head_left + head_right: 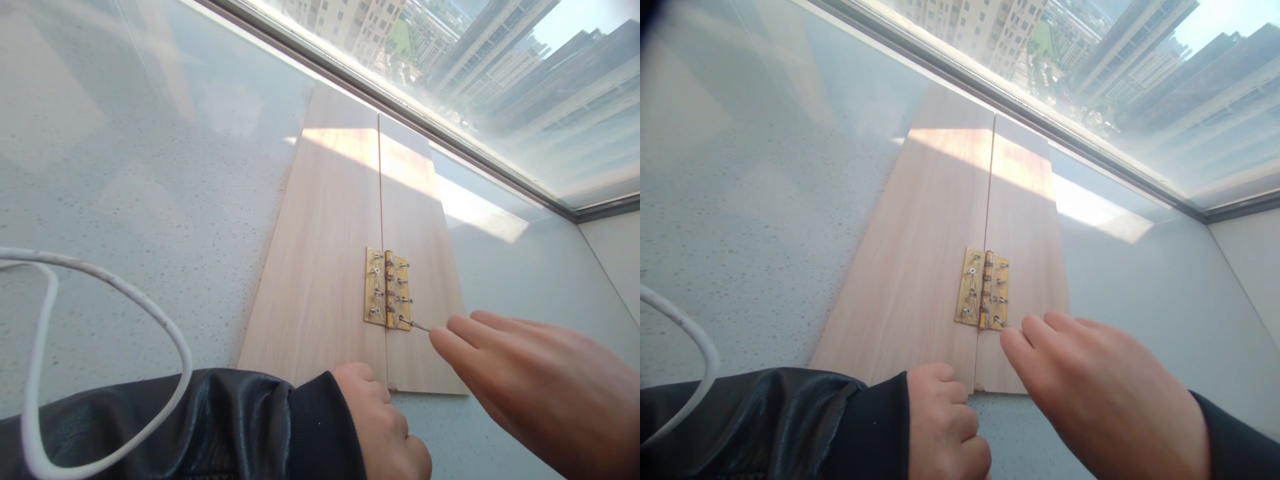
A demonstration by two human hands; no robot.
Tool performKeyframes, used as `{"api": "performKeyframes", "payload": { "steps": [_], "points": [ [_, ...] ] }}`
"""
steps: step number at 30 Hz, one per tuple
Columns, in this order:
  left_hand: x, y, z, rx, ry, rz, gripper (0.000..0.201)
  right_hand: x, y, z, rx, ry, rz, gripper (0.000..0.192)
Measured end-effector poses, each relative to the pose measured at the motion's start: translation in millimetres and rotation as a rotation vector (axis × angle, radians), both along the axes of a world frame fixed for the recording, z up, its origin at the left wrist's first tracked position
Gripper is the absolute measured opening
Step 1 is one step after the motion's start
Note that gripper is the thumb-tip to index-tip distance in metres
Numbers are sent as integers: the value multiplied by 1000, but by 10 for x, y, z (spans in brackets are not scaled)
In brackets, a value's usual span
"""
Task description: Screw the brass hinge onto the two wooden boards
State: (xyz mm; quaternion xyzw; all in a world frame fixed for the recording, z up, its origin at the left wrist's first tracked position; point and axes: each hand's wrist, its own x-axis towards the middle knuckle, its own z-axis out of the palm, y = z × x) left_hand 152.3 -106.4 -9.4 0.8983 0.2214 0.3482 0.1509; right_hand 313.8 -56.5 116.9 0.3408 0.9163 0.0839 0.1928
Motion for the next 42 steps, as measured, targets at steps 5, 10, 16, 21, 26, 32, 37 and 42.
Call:
{"api": "performKeyframes", "payload": {
  "steps": [5,10,16,21,26,32,37,42],
  "points": [
    [-71,13,54,-52,35,6,46,-53,-97,37,43,5,74,21],
    [-12,-21,-10,-34,6,18,49,-86,-193,-121,113,92,-89,27],
    [-4,-5,-32,-18,-93,45,50,-79,-29,-137,126,19,-237,23],
    [-100,37,32,-43,-17,-17,44,-18,57,-93,65,4,-265,25],
    [-62,47,1,-22,-71,-3,46,-33,86,65,-16,38,121,23],
    [-23,32,-26,-7,-145,34,49,22,127,79,-78,1,249,20],
    [-45,20,1,-8,-129,38,50,44,87,-88,-9,65,-142,25],
    [-44,20,-2,11,-113,38,52,37,61,-144,20,48,-351,22]
  ]
}}
